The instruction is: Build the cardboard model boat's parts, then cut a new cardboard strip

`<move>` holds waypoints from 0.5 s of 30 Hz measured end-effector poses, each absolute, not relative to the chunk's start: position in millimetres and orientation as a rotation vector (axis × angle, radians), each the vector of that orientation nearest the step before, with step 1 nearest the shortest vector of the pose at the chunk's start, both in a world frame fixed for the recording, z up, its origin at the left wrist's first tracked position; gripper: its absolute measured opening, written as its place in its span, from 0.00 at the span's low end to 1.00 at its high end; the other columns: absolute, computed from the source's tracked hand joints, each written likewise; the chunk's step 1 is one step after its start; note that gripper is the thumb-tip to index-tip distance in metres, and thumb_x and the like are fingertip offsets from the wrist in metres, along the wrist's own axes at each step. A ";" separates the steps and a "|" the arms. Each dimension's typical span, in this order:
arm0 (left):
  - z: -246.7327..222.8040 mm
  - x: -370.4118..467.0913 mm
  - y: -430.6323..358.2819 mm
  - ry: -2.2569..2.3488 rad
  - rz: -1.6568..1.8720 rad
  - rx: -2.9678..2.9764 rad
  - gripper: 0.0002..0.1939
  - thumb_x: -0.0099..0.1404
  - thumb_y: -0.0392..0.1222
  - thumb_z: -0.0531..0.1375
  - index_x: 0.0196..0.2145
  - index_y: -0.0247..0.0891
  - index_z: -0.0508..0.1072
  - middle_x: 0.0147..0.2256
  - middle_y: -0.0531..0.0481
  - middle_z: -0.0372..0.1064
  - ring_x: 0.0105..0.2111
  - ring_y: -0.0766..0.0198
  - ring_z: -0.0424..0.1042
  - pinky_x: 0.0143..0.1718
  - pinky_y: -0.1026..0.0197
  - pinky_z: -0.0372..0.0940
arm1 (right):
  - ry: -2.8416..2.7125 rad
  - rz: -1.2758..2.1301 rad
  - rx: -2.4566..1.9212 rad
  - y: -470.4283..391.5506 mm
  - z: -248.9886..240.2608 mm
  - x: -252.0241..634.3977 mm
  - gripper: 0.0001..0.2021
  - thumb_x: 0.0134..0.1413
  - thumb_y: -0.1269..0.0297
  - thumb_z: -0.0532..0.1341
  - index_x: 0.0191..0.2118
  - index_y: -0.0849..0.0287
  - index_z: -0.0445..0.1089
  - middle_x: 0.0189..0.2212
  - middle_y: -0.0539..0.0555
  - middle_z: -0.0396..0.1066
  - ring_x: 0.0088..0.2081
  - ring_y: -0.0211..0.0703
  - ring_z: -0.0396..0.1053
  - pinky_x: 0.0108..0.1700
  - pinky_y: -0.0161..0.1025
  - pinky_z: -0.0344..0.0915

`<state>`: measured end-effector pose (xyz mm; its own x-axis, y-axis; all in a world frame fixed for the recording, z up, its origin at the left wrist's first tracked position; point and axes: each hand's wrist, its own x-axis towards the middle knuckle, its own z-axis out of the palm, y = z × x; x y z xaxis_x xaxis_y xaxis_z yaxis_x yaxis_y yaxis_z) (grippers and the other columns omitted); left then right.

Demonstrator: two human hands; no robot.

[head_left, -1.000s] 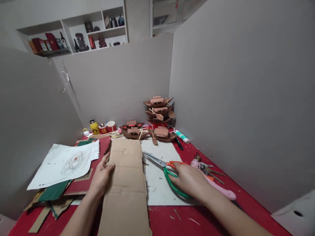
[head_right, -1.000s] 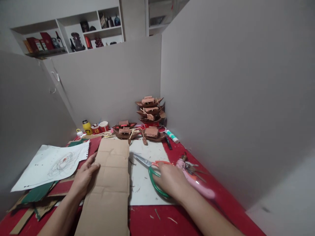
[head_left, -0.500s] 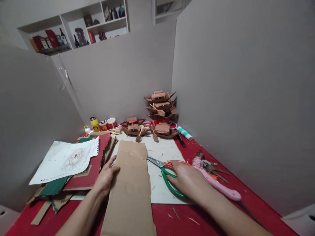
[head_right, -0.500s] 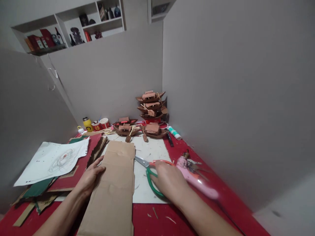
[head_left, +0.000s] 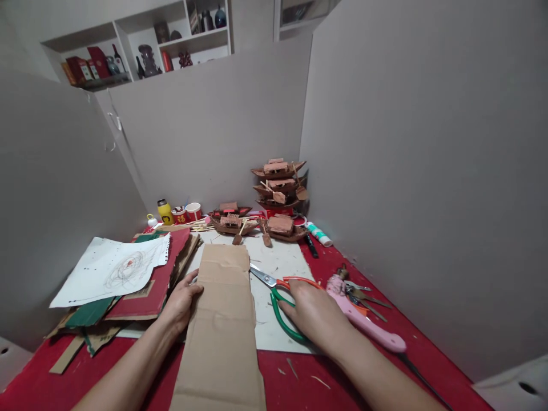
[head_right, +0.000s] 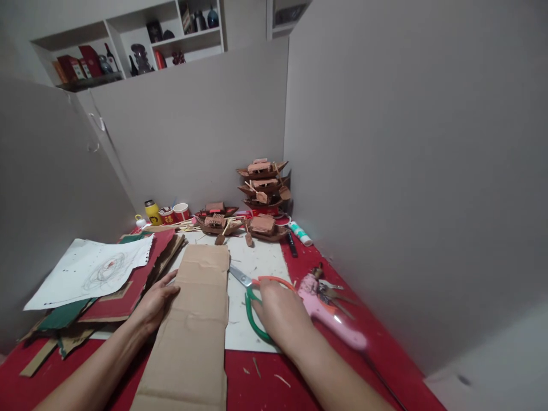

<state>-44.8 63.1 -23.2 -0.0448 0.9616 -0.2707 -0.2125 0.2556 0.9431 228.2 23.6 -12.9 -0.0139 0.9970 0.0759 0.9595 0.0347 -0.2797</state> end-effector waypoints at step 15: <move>-21.2 -41.1 50.4 1.113 1.060 0.777 0.41 0.48 0.33 0.64 0.60 0.37 0.60 0.37 0.43 0.77 0.35 0.54 0.77 0.37 0.59 0.67 | -2.143 0.268 -1.791 22.5 -23.8 216.8 0.18 0.54 0.72 0.57 0.52 0.63 0.63 0.42 0.63 0.74 0.45 0.55 0.72 0.45 0.43 0.63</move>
